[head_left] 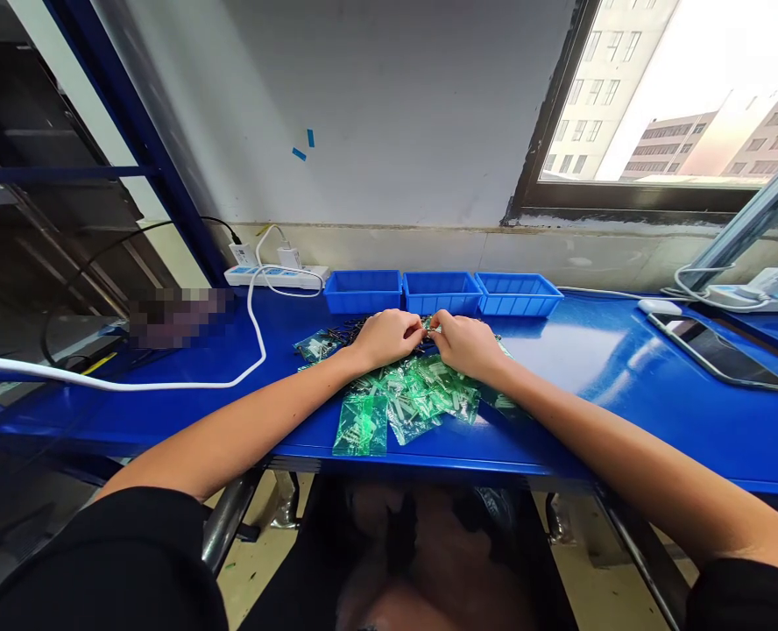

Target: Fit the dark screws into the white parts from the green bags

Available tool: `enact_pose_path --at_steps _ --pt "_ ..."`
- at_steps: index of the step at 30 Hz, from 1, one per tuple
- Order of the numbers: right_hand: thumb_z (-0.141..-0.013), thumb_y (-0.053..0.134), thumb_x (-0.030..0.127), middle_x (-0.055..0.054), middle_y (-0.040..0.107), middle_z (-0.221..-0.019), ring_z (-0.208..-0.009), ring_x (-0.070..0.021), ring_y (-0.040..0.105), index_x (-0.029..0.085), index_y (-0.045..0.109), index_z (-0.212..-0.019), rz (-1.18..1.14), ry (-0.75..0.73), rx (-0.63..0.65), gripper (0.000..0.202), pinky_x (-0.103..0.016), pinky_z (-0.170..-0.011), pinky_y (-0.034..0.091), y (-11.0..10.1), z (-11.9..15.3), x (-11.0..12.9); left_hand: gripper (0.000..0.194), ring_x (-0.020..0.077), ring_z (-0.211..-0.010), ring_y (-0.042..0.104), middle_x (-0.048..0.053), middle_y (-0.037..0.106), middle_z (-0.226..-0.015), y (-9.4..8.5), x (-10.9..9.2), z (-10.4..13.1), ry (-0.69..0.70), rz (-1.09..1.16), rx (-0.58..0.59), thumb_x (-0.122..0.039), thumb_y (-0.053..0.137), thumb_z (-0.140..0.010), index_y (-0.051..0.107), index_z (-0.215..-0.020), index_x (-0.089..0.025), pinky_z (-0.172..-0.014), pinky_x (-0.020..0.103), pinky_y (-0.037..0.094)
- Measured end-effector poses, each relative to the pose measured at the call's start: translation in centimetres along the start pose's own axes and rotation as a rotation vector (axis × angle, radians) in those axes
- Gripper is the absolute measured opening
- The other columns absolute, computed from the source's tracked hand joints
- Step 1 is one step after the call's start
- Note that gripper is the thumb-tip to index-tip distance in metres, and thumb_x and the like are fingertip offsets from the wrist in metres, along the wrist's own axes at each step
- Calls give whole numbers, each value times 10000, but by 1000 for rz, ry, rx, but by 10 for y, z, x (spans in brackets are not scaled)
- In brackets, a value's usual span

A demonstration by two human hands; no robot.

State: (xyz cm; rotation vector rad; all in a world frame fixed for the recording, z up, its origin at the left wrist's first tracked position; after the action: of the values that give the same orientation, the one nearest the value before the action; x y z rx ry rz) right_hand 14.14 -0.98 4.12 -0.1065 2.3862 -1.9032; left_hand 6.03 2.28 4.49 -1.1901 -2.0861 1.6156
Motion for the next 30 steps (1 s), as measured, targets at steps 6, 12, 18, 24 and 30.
enact_pose_path --at_steps 6,12,18,24,30 --pt "-932 369 220 -106 686 -1008 -918 -254 640 166 531 -1120 -9 -9 0 254 -286 -657 396 -1 1 1 210 204 -711 601 47 673 -690 0 -2 0 19 10 -5 -276 480 -804 630 -694 -180 -573 279 369" --pt "-938 365 216 -93 689 -1009 -938 -240 638 170 517 -1150 -33 -22 -9 265 -276 -661 394 1 0 0 208 200 -726 605 41 691 -720 0 -2 0 22 46 -7 -255 476 -810 667 -770 -181 -594 280 385" --pt "-939 373 222 -90 688 -1020 -942 -244 638 170 524 -1135 -36 -22 -6 253 -279 -672 396 0 0 1 222 221 -777 600 53 693 -738 0 -4 1 14 -29 2 -265 470 -824 659 -741 -182 -609 288 394" --pt "-933 376 218 -98 689 -1013 -940 -250 640 161 535 -1110 -29 -33 -7 245 -285 -691 400 -1 0 2 238 232 -801 599 60 680 -729 -1 -4 2 -10 -82 2 -284 463 -834 647 -719 -187 -611 294 406" --pt "-935 375 208 -94 689 -1026 -958 -240 639 160 540 -1112 -31 -27 8 246 -277 -696 397 -2 1 3 245 234 -805 604 67 674 -729 -1 -4 3 -23 -94 15 -280 461 -840 636 -703 -178 -634 301 420"
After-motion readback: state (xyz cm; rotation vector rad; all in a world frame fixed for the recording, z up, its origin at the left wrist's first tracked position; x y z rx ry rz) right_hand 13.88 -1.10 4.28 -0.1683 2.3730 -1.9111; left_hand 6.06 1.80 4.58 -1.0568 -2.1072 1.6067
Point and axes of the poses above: each hand's wrist, its own z-axis away from the middle knuckle, its own y-axis out of the palm, x = y × z, the point moved 9 cm from there along -z, towards the middle knuckle
